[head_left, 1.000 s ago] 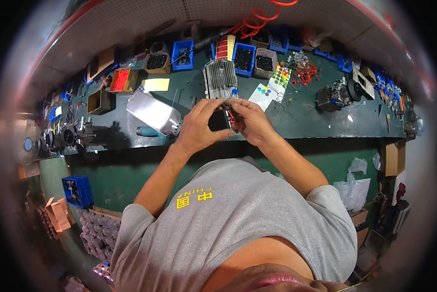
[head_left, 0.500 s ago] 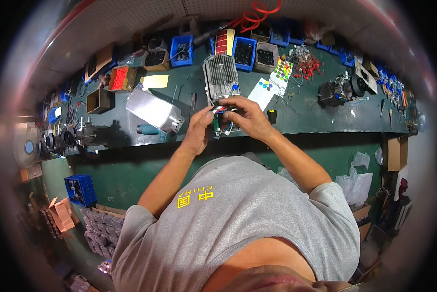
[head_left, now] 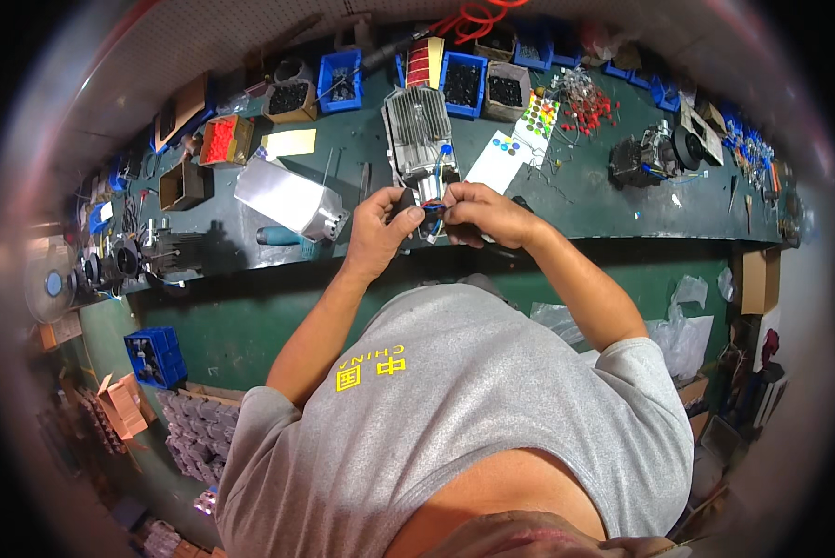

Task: The person assembles an electronic device on a workbench, attaching a fan to a heatsink, connecting wires, and securing components with screws. They handle small parts, use a power drill, and organize items on the table.

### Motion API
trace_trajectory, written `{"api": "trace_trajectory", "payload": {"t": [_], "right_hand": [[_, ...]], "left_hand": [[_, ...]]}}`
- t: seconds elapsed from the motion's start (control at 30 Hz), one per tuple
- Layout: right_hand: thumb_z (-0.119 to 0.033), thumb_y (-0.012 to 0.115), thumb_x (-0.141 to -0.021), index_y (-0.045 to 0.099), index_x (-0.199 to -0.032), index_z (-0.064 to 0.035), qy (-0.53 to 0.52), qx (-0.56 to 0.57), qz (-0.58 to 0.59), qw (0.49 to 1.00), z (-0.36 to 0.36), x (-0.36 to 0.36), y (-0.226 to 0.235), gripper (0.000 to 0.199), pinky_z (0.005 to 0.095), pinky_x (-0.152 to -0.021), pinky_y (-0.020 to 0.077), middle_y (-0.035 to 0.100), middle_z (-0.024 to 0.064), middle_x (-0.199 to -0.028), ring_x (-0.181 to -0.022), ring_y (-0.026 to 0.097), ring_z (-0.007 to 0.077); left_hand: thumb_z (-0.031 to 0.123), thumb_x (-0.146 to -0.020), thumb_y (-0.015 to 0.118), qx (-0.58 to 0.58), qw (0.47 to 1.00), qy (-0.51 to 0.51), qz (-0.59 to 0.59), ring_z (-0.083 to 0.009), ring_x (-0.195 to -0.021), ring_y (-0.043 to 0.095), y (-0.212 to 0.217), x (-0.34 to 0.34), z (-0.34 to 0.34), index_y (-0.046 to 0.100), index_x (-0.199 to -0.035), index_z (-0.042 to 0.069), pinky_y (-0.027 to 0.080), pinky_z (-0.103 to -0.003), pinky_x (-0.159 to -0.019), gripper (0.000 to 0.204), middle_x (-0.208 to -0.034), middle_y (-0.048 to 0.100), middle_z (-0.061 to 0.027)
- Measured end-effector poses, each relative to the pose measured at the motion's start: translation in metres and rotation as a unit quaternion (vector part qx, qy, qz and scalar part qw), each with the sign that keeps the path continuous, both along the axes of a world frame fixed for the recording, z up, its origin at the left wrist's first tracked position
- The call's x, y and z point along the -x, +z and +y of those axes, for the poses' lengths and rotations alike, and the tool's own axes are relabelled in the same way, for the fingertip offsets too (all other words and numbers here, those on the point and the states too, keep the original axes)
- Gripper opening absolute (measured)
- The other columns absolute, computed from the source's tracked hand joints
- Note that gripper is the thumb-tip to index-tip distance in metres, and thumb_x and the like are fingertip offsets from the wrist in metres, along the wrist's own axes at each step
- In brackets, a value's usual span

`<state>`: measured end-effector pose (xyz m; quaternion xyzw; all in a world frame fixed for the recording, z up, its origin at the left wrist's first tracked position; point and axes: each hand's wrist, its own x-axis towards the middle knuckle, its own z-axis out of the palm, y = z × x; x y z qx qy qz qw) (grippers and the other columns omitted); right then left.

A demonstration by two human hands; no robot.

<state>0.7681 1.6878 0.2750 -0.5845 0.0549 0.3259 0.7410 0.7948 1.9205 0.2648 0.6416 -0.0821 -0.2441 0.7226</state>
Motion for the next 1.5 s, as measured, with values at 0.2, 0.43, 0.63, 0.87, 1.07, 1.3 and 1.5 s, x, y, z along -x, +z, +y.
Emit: {"api": "trace_trajectory", "payload": {"t": [0.2,0.43,0.63,0.87,1.07,1.3,1.5], "right_hand": [[-0.015,0.060,-0.090,0.064,-0.097,-0.0054,0.003,0.030,0.000,1.000,-0.008,0.004,0.006,0.012,0.0233,-0.049,0.0378,0.065,0.0052,-0.076,-0.059,0.052,0.0077],[-0.012,0.070,-0.092,0.065,-0.096,-0.0024,-0.129,0.068,-0.133,0.980,0.001,0.020,-0.017,0.011,0.0229,-0.063,0.0446,0.065,0.0000,-0.082,-0.073,0.057,0.0059],[-0.010,0.073,-0.091,0.067,-0.096,0.0010,-0.170,0.178,-0.270,0.931,0.020,0.031,-0.026,0.014,0.0234,-0.066,0.0463,0.065,0.0019,-0.082,-0.075,0.057,0.0060],[-0.013,0.073,-0.090,0.066,-0.111,0.0001,-0.199,0.210,-0.240,0.926,0.016,0.039,-0.068,0.026,0.0245,-0.070,0.0474,0.066,0.0034,-0.091,-0.078,0.058,0.0074],[-0.009,0.067,-0.096,0.063,-0.128,0.0008,-0.259,0.126,-0.120,0.950,0.027,0.047,-0.054,0.033,0.0271,-0.091,0.0486,0.067,0.0061,-0.115,-0.105,0.060,0.0110],[-0.009,0.070,-0.087,0.074,-0.102,-0.0024,0.064,0.288,-0.386,0.874,0.012,-0.006,-0.063,0.017,0.0395,-0.080,0.0555,0.074,0.0144,-0.095,-0.089,0.072,0.0302],[-0.011,0.070,-0.083,0.074,-0.107,-0.0078,0.310,0.375,-0.391,0.781,0.030,-0.028,-0.111,0.025,0.0462,-0.084,0.0553,0.073,0.0173,-0.097,-0.095,0.070,0.0384]], "left_hand": [[0.026,-0.089,0.080,0.009,1.000,0.015,0.023,-0.0077,-0.083,0.060,-0.003,-0.005,0.004,0.064,-0.114,-0.003,0.051,-0.024,-0.073,0.042,-0.096,0.067,-0.0035],[0.016,-0.088,0.080,-0.078,0.996,-0.043,-0.009,-0.0107,-0.102,0.061,-0.013,0.003,0.014,0.057,-0.129,-0.002,0.052,-0.026,-0.087,0.051,-0.111,0.066,-0.0061],[0.016,-0.087,0.082,-0.200,0.976,-0.014,-0.088,-0.0090,-0.101,0.061,-0.021,-0.003,0.008,0.055,-0.129,-0.004,0.052,-0.026,-0.086,0.053,-0.113,0.066,-0.0094],[0.019,-0.076,0.085,-0.223,0.947,-0.064,-0.221,-0.0321,-0.120,0.059,-0.031,0.006,0.012,0.056,-0.131,0.004,0.047,-0.041,-0.103,0.063,-0.126,0.061,-0.0165],[0.016,-0.075,0.084,-0.244,0.941,-0.109,-0.206,-0.0329,-0.123,0.059,-0.050,0.026,0.023,0.057,-0.133,0.007,0.046,-0.040,-0.105,0.065,-0.131,0.059,-0.0159],[0.013,-0.075,0.083,-0.242,0.926,-0.145,-0.249,-0.0338,-0.129,0.055,-0.072,0.037,0.038,0.053,-0.137,0.007,0.043,-0.039,-0.110,0.070,-0.137,0.055,-0.0165],[0.012,-0.075,0.083,-0.236,0.933,-0.141,-0.232,-0.0344,-0.132,0.052,-0.070,0.038,0.045,0.052,-0.138,0.006,0.042,-0.040,-0.112,0.070,-0.139,0.053,-0.0179]]}}
